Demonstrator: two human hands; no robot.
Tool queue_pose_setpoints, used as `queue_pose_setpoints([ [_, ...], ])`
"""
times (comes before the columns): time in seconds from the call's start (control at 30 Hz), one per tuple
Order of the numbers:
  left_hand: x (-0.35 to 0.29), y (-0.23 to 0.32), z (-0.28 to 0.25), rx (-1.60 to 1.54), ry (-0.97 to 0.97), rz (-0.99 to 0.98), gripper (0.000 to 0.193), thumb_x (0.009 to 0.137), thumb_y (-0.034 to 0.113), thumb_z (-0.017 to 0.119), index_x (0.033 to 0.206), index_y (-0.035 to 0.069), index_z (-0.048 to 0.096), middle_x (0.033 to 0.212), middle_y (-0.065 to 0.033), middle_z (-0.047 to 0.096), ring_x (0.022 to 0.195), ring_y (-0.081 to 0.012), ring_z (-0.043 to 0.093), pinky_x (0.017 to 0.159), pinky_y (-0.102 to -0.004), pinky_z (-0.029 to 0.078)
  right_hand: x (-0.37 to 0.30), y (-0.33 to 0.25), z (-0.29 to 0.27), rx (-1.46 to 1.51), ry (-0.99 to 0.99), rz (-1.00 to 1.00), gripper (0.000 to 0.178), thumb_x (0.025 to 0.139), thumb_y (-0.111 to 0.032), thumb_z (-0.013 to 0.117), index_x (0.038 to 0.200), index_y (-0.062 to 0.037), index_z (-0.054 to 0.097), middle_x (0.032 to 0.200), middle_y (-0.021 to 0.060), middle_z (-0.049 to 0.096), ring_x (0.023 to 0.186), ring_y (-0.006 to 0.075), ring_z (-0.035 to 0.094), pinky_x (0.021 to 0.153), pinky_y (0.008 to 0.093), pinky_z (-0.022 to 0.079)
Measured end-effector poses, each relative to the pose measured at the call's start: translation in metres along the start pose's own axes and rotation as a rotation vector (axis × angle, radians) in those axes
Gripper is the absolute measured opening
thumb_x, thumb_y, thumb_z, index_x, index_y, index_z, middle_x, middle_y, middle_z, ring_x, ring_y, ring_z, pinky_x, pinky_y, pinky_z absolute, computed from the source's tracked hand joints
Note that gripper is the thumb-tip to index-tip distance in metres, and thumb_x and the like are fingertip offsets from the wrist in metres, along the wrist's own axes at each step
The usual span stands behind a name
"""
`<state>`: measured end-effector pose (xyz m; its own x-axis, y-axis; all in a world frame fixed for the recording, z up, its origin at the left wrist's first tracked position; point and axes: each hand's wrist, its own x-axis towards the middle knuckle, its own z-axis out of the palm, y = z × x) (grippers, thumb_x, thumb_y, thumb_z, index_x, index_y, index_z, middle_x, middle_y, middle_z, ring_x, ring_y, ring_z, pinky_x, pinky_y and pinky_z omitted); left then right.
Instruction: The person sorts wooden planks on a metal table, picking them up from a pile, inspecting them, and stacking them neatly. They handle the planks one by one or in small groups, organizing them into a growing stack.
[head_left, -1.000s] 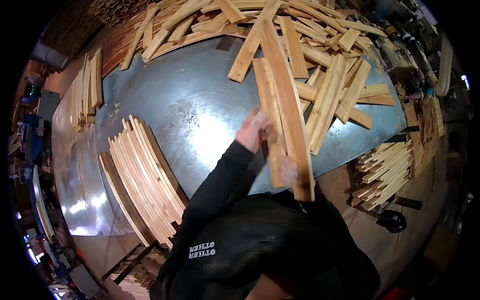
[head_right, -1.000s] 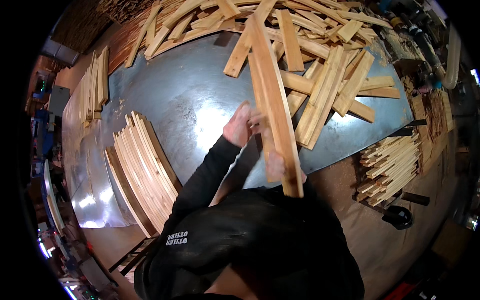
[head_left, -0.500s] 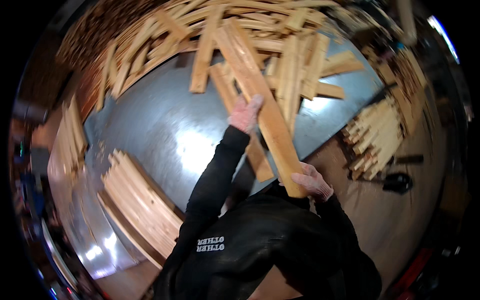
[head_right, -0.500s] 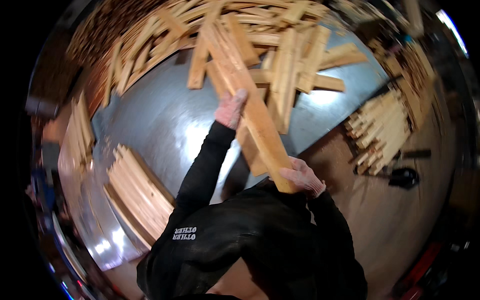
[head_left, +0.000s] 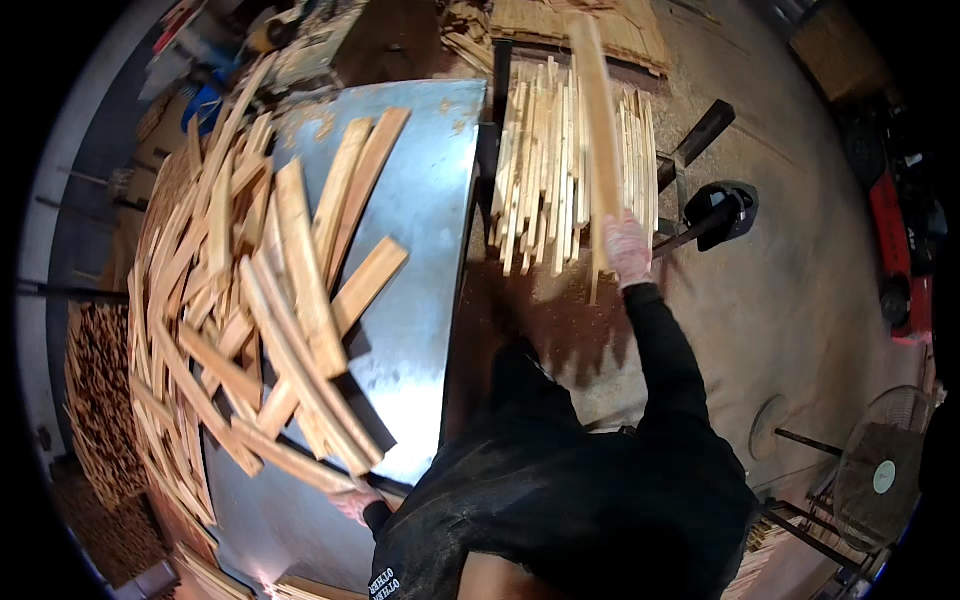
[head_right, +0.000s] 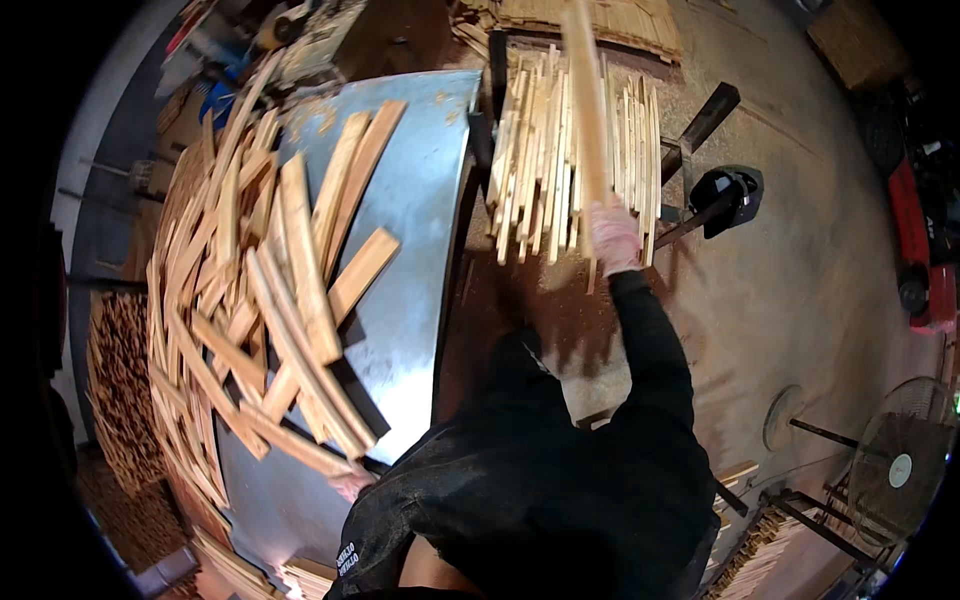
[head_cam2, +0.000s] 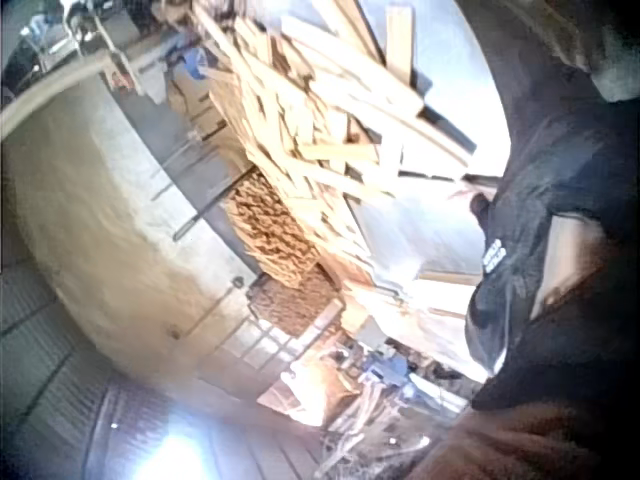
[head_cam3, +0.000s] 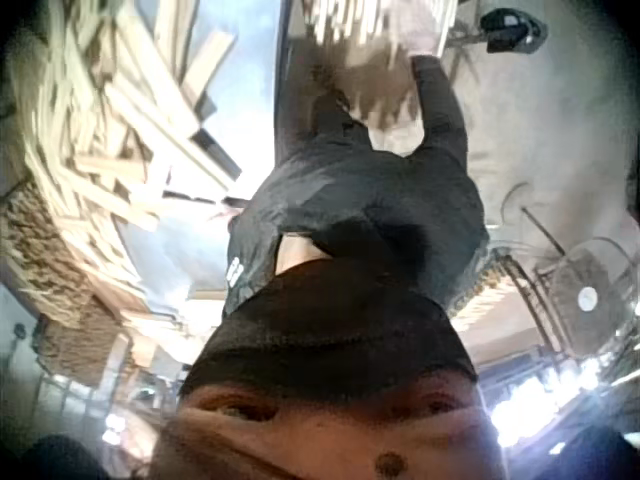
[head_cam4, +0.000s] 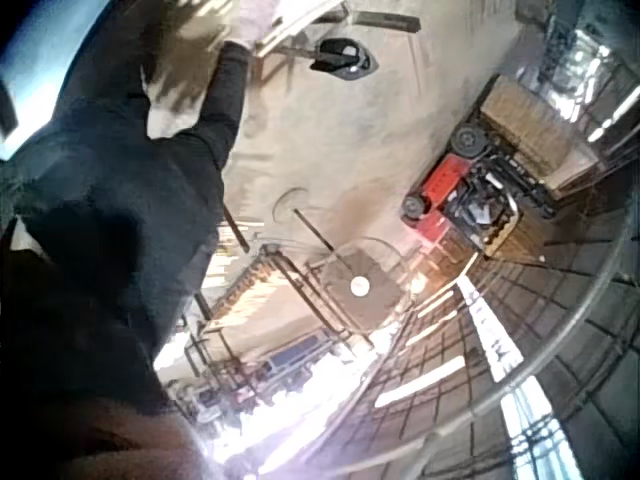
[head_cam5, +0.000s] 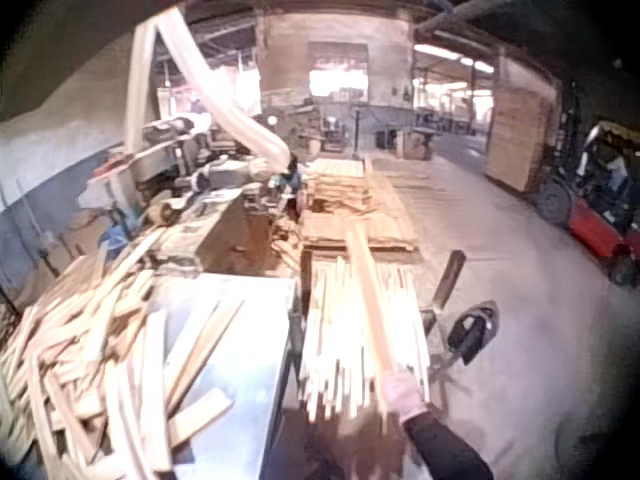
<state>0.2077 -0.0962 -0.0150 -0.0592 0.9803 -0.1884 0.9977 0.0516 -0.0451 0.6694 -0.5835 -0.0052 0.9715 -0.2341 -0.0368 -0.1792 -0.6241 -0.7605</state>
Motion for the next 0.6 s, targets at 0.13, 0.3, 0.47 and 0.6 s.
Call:
queue_pose_setpoints([
  [0.13,0.000,0.030,0.008,0.089,0.062,-0.278,0.051,0.086,0.017,0.065,0.126,0.012,0.033,0.123,-0.0185,0.059,0.108,-0.0361,0.063,0.087,-0.0478,0.055,0.134,0.134,-0.013,-0.849,0.009,-0.180,0.029,0.095,-0.025,0.046,0.108,-0.0073,0.064,0.085,0.0189,0.065,0.081,0.0349,0.064,0.070,0.0447,0.052],
  [0.3,0.012,0.048,0.009,0.233,0.037,-0.275,0.047,0.087,0.021,0.063,0.125,0.010,0.039,0.123,-0.0180,0.060,0.108,-0.0357,0.063,0.088,-0.0470,0.054,0.206,0.156,0.003,-0.513,0.057,0.175,0.037,0.096,-0.036,0.045,0.108,-0.0049,0.060,0.100,0.0254,0.065,0.096,0.0412,0.063,0.081,0.0473,0.051],
  [0.47,0.000,0.060,0.003,0.298,0.000,-0.235,0.043,0.088,0.024,0.061,0.125,0.009,0.044,0.122,-0.0176,0.061,0.108,-0.0352,0.063,0.089,-0.0462,0.053,0.229,0.177,0.039,-0.469,-0.069,0.085,0.042,0.098,-0.032,0.037,0.120,-0.0030,0.058,0.126,0.0244,0.057,0.113,0.0402,0.057,0.096,0.0447,0.046],
  [0.6,0.003,0.066,0.003,0.317,-0.039,-0.182,0.042,0.088,0.027,0.060,0.124,0.007,0.049,0.121,-0.0172,0.062,0.108,-0.0349,0.063,0.090,-0.0456,0.052,0.237,0.216,0.053,-0.674,-0.142,-0.100,0.034,0.095,-0.018,0.039,0.118,-0.0034,0.059,0.125,0.0230,0.058,0.116,0.0366,0.056,0.096,0.0436,0.047],
])
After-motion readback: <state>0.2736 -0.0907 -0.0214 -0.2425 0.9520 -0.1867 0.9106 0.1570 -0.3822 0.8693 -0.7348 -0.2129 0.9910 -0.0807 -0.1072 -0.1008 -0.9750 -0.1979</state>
